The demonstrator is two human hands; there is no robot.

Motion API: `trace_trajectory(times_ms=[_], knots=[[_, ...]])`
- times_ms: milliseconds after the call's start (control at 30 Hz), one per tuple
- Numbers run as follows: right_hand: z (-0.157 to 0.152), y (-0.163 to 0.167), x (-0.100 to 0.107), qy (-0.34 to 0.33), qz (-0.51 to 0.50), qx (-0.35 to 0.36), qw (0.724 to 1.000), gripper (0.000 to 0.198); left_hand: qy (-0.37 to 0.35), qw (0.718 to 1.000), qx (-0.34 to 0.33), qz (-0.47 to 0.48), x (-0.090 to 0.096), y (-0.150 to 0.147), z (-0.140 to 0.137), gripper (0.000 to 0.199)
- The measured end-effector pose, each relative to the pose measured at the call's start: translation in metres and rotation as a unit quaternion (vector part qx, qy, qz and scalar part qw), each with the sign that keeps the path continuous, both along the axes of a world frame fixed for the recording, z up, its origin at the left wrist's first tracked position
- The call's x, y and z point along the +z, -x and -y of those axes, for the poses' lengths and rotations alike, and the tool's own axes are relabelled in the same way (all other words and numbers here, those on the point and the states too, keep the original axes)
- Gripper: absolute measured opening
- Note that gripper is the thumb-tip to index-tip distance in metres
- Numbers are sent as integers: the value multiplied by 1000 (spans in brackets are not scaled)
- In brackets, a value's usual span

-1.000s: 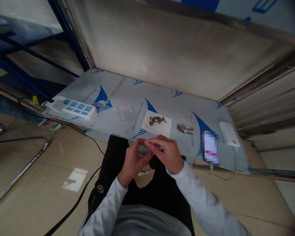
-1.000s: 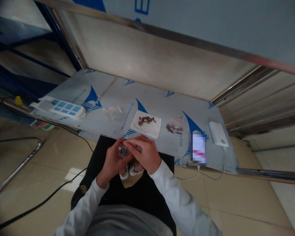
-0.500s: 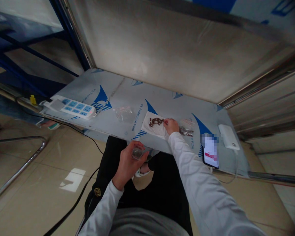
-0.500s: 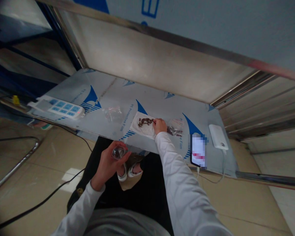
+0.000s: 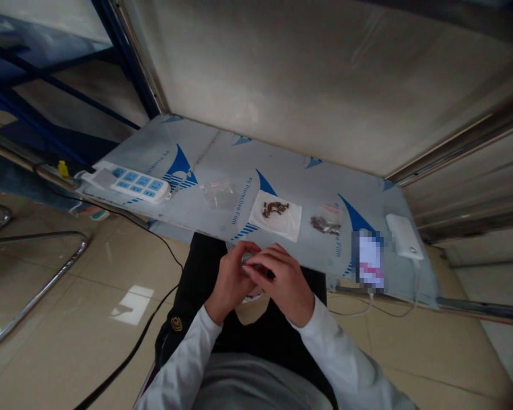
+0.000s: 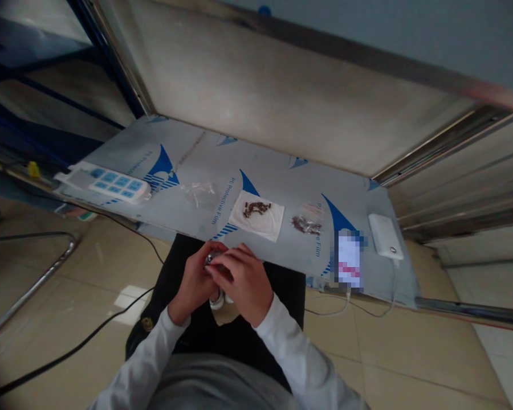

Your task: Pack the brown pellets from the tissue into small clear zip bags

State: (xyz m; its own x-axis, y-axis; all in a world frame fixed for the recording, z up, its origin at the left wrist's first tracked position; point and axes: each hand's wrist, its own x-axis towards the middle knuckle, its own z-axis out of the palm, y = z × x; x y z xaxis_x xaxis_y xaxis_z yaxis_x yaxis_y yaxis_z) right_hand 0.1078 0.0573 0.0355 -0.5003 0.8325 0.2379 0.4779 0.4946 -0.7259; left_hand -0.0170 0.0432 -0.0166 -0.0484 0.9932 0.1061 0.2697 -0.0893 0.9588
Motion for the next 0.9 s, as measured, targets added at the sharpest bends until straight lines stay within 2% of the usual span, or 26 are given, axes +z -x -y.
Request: trace_trajectory(times_ms=[100, 200, 267, 300, 433, 533, 633, 800, 900], knots=[[-21, -16, -7, 9, -17, -29, 999, 12, 1, 1000, 15, -11, 2, 1, 2, 23], [-71, -45, -26, -10, -6, -170, 985, 19, -2, 999, 43, -26, 5, 1, 4, 22], [-112, -63, -46, 4, 58, -248, 967, 21, -11, 998, 49, -30, 7, 2, 6, 21], [-132, -70, -57, 19, 112, -269, 956, 24, -17, 998, 50, -31, 9, 2, 7, 21], [-185, -82, -96, 19, 167, -279, 946, 27, -37, 998, 47, -23, 12, 6, 12, 24], [-196, -77, -113, 23, 195, -277, 941, 19, -48, 997, 51, -15, 15, 9, 15, 25], [-195, -72, -120, 25, 212, -281, 936, 16, -65, 996, 55, -13, 18, 11, 16, 26], [-194, -67, -122, 18, 211, -296, 931, 12, -73, 996, 56, -4, 21, 11, 17, 24], [-193, -66, -115, 6, 189, -304, 934, 13, -73, 996, 53, -3, 22, 10, 17, 24]])
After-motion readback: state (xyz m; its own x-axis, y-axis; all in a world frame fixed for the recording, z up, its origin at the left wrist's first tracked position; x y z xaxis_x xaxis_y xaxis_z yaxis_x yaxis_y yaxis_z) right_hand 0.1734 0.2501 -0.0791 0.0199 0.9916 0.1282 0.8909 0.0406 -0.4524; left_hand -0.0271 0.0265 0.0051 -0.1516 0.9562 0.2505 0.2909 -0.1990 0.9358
